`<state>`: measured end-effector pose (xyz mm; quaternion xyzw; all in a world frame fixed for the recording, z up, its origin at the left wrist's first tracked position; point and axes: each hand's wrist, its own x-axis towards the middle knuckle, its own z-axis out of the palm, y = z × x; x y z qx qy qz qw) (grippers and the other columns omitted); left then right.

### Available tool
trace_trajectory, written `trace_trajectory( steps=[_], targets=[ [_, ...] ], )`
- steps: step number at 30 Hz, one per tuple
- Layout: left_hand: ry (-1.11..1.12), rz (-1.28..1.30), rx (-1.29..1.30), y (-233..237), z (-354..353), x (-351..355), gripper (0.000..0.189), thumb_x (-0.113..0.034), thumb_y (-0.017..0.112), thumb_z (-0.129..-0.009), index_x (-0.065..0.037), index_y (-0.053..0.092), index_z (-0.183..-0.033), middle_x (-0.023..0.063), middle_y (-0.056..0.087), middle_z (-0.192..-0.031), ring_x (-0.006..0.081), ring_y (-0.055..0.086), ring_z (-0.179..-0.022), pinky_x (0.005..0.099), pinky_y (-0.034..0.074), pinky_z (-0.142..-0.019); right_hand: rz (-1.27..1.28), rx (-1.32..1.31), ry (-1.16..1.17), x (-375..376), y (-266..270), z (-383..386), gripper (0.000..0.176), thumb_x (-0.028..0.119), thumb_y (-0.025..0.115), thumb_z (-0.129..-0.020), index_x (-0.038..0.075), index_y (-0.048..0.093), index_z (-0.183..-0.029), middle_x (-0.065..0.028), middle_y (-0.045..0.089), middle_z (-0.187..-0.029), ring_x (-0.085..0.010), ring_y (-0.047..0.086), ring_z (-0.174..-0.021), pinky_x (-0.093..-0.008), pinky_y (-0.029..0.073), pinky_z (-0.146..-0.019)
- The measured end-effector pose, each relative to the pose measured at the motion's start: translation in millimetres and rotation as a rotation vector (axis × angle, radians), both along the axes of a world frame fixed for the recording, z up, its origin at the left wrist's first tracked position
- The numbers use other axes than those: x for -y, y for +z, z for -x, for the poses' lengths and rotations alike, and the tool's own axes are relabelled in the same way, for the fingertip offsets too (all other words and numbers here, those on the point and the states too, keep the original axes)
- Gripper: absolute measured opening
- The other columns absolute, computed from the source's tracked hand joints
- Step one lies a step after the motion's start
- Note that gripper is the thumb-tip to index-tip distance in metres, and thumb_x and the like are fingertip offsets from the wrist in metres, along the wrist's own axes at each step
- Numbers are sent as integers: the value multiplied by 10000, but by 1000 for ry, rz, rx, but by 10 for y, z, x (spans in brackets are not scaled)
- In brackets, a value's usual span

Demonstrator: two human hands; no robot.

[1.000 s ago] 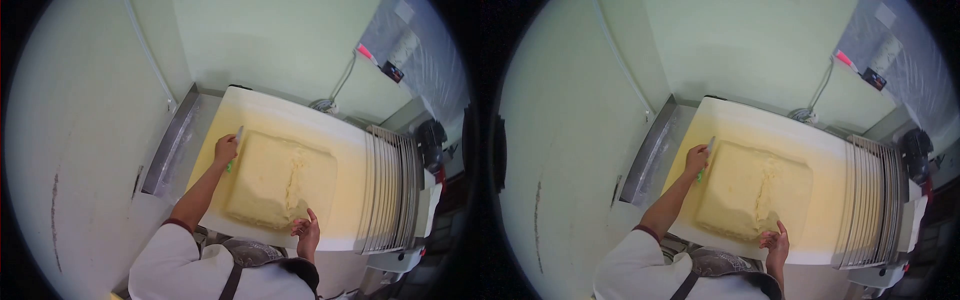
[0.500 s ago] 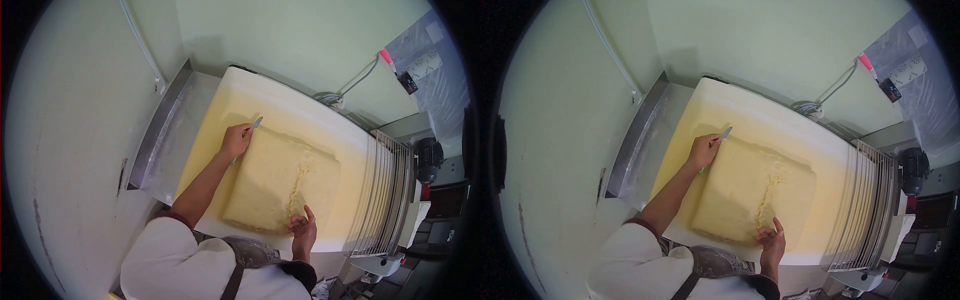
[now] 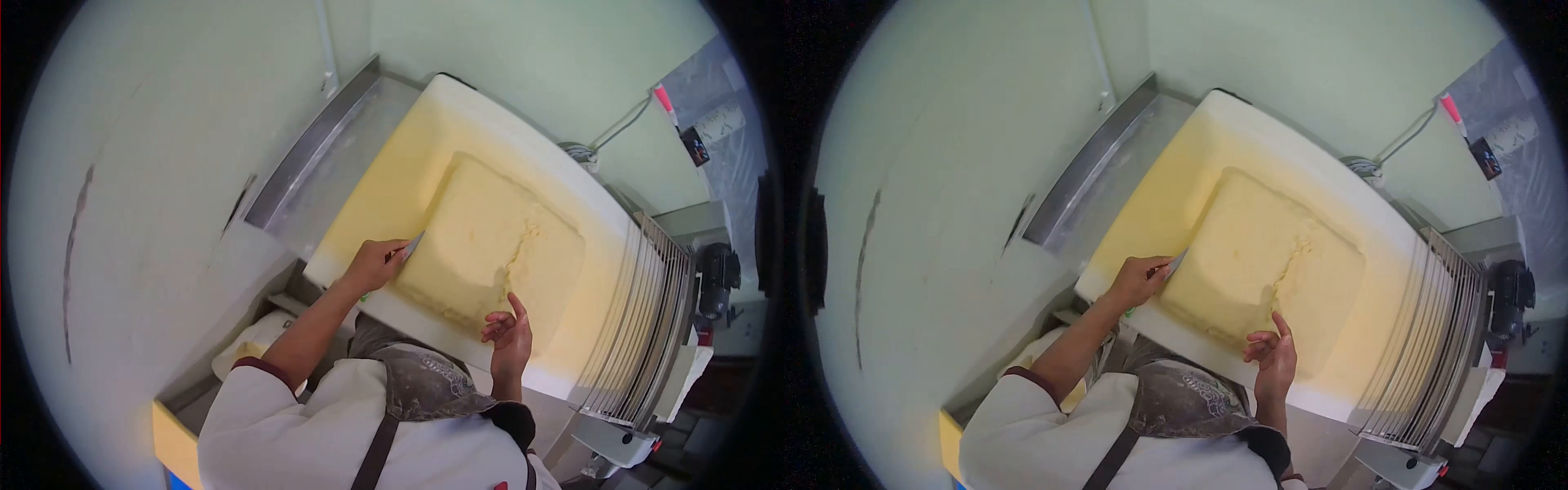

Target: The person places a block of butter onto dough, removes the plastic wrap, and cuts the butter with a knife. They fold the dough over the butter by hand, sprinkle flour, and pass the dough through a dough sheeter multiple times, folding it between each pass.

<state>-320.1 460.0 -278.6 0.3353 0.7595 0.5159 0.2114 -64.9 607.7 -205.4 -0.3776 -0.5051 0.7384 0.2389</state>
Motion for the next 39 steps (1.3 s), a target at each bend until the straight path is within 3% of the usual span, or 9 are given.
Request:
trace_trajectory(
  steps=[8,14,16,19,24,29,34,36,39],
  targets=[
    [223,57,321,-60,-1490,950,231,-147,602,-925,-18,630,-1115,100,678,-840,150,604,-640,298,498,-611,15,-16,186,-6,-141,-529,577,443,349,-1014,-7,400,-1371,-106,634,-891,-155,614,-714,-274,484,-609],
    [32,-576,866,158,-2646,-506,57,-88,510,-967,-52,517,-1011,62,610,-890,143,578,-800,284,478,-749,-118,-12,241,-10,-832,-1353,485,380,363,-1023,26,430,-1348,-60,636,-858,-171,598,-723,-300,487,-708],
    [-177,-509,954,281,-2939,-894,74,-82,516,-962,-44,524,-1024,65,618,-916,143,580,-846,292,476,-794,240,44,368,-176,-537,-1726,399,345,405,-1021,63,530,-1274,-9,603,-803,-127,536,-672,-274,457,-658],
    [-569,-204,252,226,-2826,-1143,271,-96,580,-907,-24,542,-1166,129,599,-1195,223,548,-1160,365,406,-1022,-11,298,434,-440,-866,-2838,337,339,464,-1007,92,623,-1173,39,526,-732,-81,456,-640,-248,407,-606],
    [60,124,-657,6,-1164,-1306,409,-96,570,-907,32,491,-1287,223,537,-1285,352,499,-1214,395,377,-1038,204,331,-166,-485,-1833,-5330,220,269,533,-972,81,648,-957,38,481,-687,-55,383,-548,-210,309,-463],
    [353,312,-86,-316,1,-954,532,-194,537,-929,128,400,-1330,258,546,-1253,320,573,-1090,346,455,-931,-4,469,-872,-1415,-3029,-5526,222,233,541,-955,44,650,-995,-20,590,-713,-102,478,-540,-258,407,-503],
    [389,257,-423,-571,174,-892,445,-142,598,-891,131,485,-1223,219,598,-1129,283,591,-987,347,478,-857,-150,764,-941,-2328,-3428,-5634,437,282,627,-887,-45,574,-1172,-123,687,-853,-214,648,-744,-357,529,-684],
    [449,236,-322,-602,242,-913,374,-131,593,-902,120,513,-1167,193,606,-1069,248,597,-912,334,490,-789,-358,1267,-565,-2057,-2785,-5614,526,359,653,-853,-1,559,-1223,-179,671,-1034,-279,647,-878,-402,520,-791],
    [466,267,-71,-271,-19,-924,391,-181,670,-875,94,593,-1143,199,637,-1100,299,609,-948,383,512,-825,-433,889,324,-1771,-1853,-5617,429,361,565,-915,33,581,-1192,-181,635,-1125,-318,593,-1054,-392,451,-933]
  ],
)
